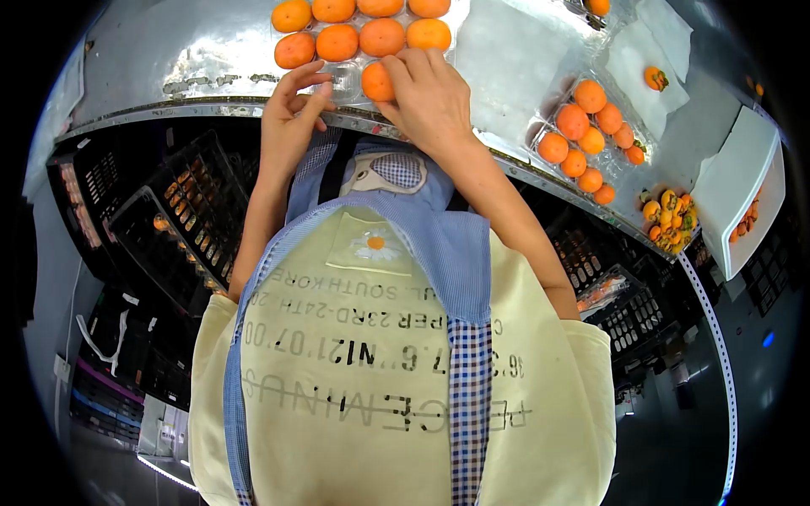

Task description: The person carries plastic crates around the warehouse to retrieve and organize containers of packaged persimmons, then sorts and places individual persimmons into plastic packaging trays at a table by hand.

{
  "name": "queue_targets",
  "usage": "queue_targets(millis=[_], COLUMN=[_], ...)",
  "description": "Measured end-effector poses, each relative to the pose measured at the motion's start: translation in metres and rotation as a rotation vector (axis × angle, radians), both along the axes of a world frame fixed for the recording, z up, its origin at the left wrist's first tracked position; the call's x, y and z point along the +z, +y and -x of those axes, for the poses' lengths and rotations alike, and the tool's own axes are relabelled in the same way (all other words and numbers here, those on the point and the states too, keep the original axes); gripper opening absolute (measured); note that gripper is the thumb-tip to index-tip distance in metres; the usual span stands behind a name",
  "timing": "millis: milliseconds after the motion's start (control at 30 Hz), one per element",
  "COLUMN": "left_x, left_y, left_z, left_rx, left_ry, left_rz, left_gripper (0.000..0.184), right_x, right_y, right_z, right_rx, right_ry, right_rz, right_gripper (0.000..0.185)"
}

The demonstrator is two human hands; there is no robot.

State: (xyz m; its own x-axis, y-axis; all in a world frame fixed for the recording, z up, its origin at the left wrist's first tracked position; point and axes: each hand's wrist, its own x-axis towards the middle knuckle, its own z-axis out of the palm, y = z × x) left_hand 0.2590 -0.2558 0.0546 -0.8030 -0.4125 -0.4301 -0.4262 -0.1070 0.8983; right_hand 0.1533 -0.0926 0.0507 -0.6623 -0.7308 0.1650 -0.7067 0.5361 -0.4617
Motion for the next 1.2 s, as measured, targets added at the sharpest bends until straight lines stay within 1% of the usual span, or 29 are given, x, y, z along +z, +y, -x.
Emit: queue_targets(millis=[33, 233, 333, 433, 567, 733, 900, 1033, 1133, 1200], left_x=[-0.002, -0.008, -0.006, -0.002, -0.006, -0.002, -0.001, -0.003, -0.002, -0.002], left_y=[-0.003, -0.01, -0.008, -0.004, 0.001, 0.01, 0.017, 0.025, 0.03, 0.032], left_z=[-0.002, -0.007, -0.004, -0.002, 0.0, 0.005, 0.005, 0.004, 0.002, 0.002], left_rx=[0.016, 0.005, -0.036, -0.058, -0.088, -0.151, -0.181, -0.152, -0.141, -0.145], left_ry=[-0.003, -0.024, -0.022, -0.025, -0.02, 0.011, -0.036, 0.023, 0.016, 0.026], left_rz=[-0.001, 0.004, 0.011, 0.042, 0.033, 0.06, 0.055, 0.114, 0.092, 0.085], left_gripper=[0.036, 0.029, 0.028, 0.028, 0.027, 0.027, 0.027, 0.024, 0.024, 0.026], right_x=[-0.001, 0.002, 0.012, 0.021, 0.004, -0.006, -0.011, -0.016, -0.019, -0.015], right_y=[-0.001, -0.005, 0.0, 0.023, 0.049, 0.044, 0.042, 0.043, 0.045, 0.047], right_z=[0.0, 0.001, 0.003, 0.011, 0.009, 0.003, 0.003, 0.005, 0.007, 0.007], right_rx=[0.004, 0.011, -0.054, -0.181, -0.21, -0.228, -0.241, -0.219, -0.214, -0.25], right_ry=[0.005, 0.016, -0.075, -0.117, -0.09, -0.055, -0.057, -0.03, -0.016, -0.136], right_rz=[-0.004, -0.099, -0.059, -0.018, -0.062, -0.044, -0.032, -0.007, 0.015, 0.11], right_gripper=[0.046, 0.044, 0.044, 0.046, 0.048, 0.045, 0.042, 0.041, 0.042, 0.042])
